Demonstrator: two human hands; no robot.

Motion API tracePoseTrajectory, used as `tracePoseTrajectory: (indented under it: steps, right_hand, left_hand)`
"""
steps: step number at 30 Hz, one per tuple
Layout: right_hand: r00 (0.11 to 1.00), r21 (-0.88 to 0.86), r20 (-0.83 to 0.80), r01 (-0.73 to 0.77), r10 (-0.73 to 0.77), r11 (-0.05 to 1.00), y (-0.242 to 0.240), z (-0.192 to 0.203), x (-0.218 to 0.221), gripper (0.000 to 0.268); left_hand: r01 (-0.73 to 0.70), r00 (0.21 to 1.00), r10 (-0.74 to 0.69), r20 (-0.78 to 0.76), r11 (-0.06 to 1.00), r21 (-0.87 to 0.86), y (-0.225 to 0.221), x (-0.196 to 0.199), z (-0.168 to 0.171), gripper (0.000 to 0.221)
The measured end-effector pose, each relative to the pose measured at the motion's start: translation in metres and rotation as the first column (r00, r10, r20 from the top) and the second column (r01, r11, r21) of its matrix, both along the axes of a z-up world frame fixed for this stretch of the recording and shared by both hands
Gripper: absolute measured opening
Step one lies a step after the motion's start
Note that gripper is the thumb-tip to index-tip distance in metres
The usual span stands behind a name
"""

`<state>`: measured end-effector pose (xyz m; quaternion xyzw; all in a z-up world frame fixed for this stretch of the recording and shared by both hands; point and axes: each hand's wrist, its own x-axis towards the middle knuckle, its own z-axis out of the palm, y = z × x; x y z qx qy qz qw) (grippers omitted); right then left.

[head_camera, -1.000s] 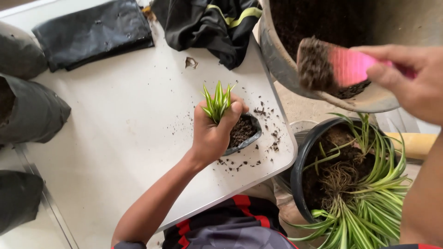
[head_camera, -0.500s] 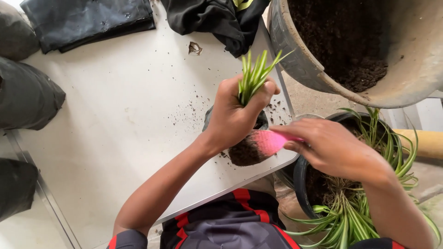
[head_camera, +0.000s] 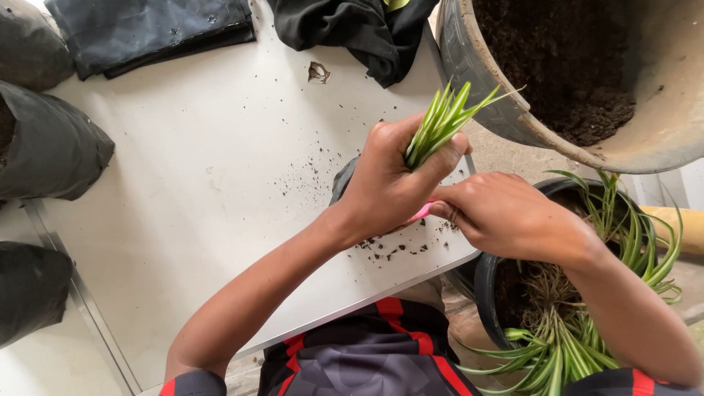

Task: A person is transplanting small spider plants into black plastic nursery bags using a small trowel and soil from a large basin.

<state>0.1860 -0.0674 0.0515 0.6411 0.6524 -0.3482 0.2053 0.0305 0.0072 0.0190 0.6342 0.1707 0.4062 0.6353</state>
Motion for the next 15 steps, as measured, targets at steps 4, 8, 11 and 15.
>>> tracePoseTrajectory:
  steps: [4,8,11,15]
  right_hand:
    - [0.997,-0.042,0.078,-0.012,0.015,0.999,0.003,0.002,-0.001,0.037]
    - [0.994,-0.026,0.112,-0.009,0.012,1.0,-0.003,-0.001,-0.001,0.038]
    - [0.995,0.049,0.094,-0.019,0.015,0.999,-0.011,-0.001,-0.001,0.035]
    - [0.993,0.129,0.116,-0.035,0.02,0.991,-0.027,0.0,-0.006,0.026]
  left_hand:
    - [-0.002,1.0,0.002,0.006,1.0,-0.007,-0.001,-0.001,0.001,0.024]
    - [0.003,1.0,-0.003,-0.003,1.0,-0.024,-0.002,-0.004,0.001,0.025]
    - [0.006,1.0,-0.006,-0.016,1.0,-0.003,-0.001,-0.005,0.0,0.026]
    - [0.048,0.999,-0.047,0.029,0.998,-0.042,-0.004,-0.009,-0.003,0.03]
